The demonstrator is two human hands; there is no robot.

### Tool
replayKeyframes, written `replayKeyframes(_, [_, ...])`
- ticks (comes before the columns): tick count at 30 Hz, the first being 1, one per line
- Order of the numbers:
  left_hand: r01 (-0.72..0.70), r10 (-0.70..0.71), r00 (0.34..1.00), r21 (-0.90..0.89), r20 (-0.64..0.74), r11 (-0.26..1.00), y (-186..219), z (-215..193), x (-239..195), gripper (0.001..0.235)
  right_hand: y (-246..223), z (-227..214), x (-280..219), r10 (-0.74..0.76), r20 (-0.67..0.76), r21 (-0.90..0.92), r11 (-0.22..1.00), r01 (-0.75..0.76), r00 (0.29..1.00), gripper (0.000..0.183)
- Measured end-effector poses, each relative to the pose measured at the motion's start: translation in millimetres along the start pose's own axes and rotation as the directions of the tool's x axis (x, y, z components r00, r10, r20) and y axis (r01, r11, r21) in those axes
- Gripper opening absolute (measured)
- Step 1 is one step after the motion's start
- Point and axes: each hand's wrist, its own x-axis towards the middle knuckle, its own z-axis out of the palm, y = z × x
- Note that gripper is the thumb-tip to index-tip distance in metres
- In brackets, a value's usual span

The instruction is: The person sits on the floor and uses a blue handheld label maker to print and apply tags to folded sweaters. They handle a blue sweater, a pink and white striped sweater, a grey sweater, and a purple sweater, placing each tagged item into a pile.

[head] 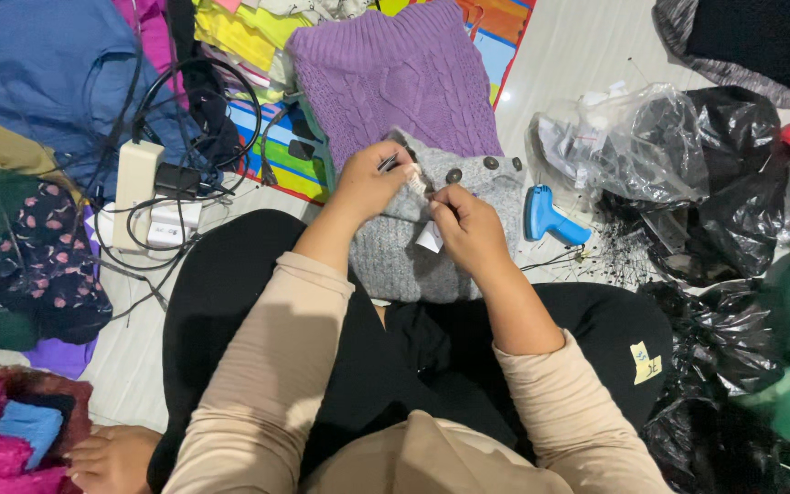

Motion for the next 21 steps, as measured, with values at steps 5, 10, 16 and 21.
replayKeyframes(5, [-0.034,0.037,0.999,-0.266,0.005,0.963,-28,16,15,0.010,4,1,5,0.024,-0.034,0.091,0.996,-0.021,0.999,0.012])
replayKeyframes(10, [-0.056,0.073,0.996,-0.256,0.058,0.965,-7,4,0,0.021,-8,4,5,0.149,0.051,0.701,0.699,-0.141,0.988,0.006])
replayKeyframes(16, [-0.104,0.110,0.989,-0.068,0.094,0.992,42,-20,-38,0.038,-12,1,6,0.162,0.127,0.862,0.470,-0.190,0.979,0.009])
replayKeyframes(21, [-0.206,0.191,0.977,0.188,0.095,0.960,44,-23,-37,0.034,-7,5,6,0.109,0.062,0.754,0.646,-0.118,0.992,0.007])
